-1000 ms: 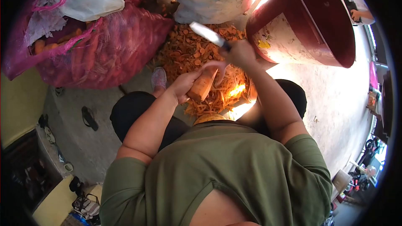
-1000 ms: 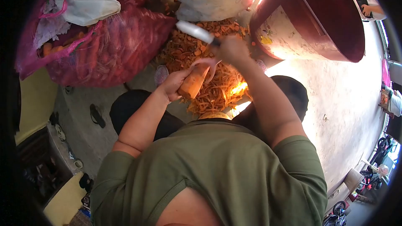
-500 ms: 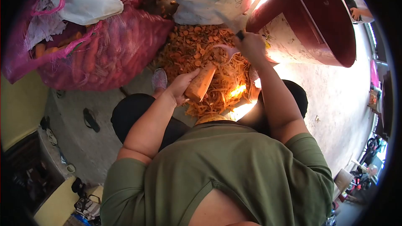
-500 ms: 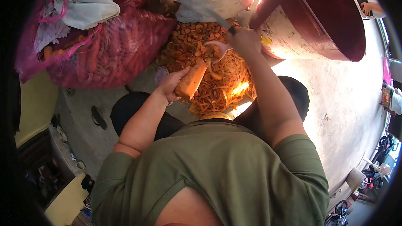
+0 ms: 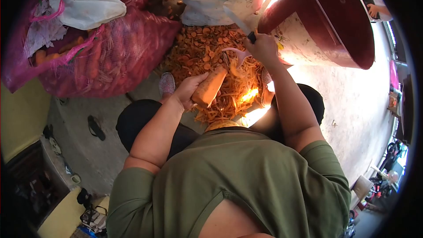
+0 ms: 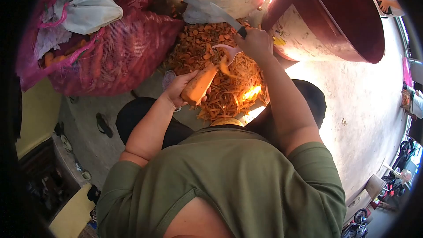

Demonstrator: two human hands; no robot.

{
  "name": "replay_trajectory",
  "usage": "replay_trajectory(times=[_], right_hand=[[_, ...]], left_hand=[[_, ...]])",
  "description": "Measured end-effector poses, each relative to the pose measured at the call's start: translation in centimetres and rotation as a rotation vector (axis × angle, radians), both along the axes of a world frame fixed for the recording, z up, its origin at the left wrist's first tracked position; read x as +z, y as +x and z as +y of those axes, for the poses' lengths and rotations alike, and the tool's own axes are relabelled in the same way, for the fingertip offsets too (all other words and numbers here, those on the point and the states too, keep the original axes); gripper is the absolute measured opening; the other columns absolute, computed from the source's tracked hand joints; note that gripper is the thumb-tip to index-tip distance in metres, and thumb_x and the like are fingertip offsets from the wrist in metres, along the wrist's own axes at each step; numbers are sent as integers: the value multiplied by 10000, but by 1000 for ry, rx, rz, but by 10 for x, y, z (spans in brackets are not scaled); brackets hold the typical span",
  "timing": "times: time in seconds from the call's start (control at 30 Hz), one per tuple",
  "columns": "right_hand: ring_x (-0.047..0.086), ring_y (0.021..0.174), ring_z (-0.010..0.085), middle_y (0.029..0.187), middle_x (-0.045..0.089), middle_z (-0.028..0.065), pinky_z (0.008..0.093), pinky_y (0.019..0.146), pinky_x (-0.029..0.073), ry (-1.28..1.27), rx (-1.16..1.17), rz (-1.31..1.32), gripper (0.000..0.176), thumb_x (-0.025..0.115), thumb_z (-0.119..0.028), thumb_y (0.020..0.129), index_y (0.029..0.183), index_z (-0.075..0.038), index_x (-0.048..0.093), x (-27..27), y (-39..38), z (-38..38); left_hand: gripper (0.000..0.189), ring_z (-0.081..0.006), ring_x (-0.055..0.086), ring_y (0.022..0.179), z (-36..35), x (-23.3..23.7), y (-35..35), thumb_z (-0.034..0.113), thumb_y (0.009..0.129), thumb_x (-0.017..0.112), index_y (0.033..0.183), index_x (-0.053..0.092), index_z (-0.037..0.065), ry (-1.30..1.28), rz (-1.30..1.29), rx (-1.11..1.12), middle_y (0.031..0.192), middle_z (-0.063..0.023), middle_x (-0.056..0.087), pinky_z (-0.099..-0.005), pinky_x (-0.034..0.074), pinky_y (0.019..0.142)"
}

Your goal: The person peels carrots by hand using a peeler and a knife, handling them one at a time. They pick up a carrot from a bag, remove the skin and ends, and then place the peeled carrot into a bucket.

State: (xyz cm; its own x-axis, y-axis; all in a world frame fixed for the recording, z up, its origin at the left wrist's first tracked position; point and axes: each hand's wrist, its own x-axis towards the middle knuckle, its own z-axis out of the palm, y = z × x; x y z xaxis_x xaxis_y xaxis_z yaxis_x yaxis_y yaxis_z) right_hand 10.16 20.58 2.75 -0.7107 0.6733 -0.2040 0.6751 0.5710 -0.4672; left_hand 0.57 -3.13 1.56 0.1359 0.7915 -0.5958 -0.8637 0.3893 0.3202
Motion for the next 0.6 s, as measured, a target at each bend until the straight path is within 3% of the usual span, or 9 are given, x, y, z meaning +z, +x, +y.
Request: replay_trajectory(times=[0.17, 0.23, 0.33, 0.43, 0.6], right_hand=[[605, 656, 270, 641, 605, 116, 377, 672, 472, -37, 206, -11, 303, 583, -401, 676, 754, -118, 655, 0, 3, -25], [606, 652, 267, 643, 606, 114, 376, 662, 472, -105, 72, -12, 304, 582, -401, 678, 770, -121, 658, -10, 5, -10], [605, 631, 266, 629, 600, 120, 372, 626, 471, -105, -37, 19, 294, 586, -392, 682, 740, -113, 655, -2, 4, -6], [603, 618, 280, 613, 592, 137, 383, 617, 471, -136, 90, 69, 287, 586, -374, 685, 686, -93, 643, 3, 6, -15], [600, 582, 269, 597, 590, 130, 369, 589, 473, -10, -77, 70, 285, 588, -367, 684, 683, -87, 640, -12, 5, -1]], left_hand=[[449, -267, 586, 656, 1, -1, 1, 359, 922, 253, 1186, 403, 29, -14, -41, 41, 852, -177, 558, -338, 506, 562], [449, -268, 585, 664, 2, 1, 2, 361, 920, 258, 1187, 403, 30, -16, -31, 59, 855, -181, 555, -340, 505, 575], [428, -243, 595, 726, -3, 5, -4, 327, 929, 278, 1149, 428, -8, 237, -143, -34, 869, -164, 568, -350, 514, 617], [422, -247, 594, 738, -2, 5, -2, 330, 927, 287, 1151, 430, 2, 141, -119, 65, 883, -164, 565, -356, 519, 624], [440, -242, 590, 741, -2, 3, -2, 365, 910, 319, 1175, 412, 26, 59, -24, 40, 882, -166, 556, -361, 511, 654]])
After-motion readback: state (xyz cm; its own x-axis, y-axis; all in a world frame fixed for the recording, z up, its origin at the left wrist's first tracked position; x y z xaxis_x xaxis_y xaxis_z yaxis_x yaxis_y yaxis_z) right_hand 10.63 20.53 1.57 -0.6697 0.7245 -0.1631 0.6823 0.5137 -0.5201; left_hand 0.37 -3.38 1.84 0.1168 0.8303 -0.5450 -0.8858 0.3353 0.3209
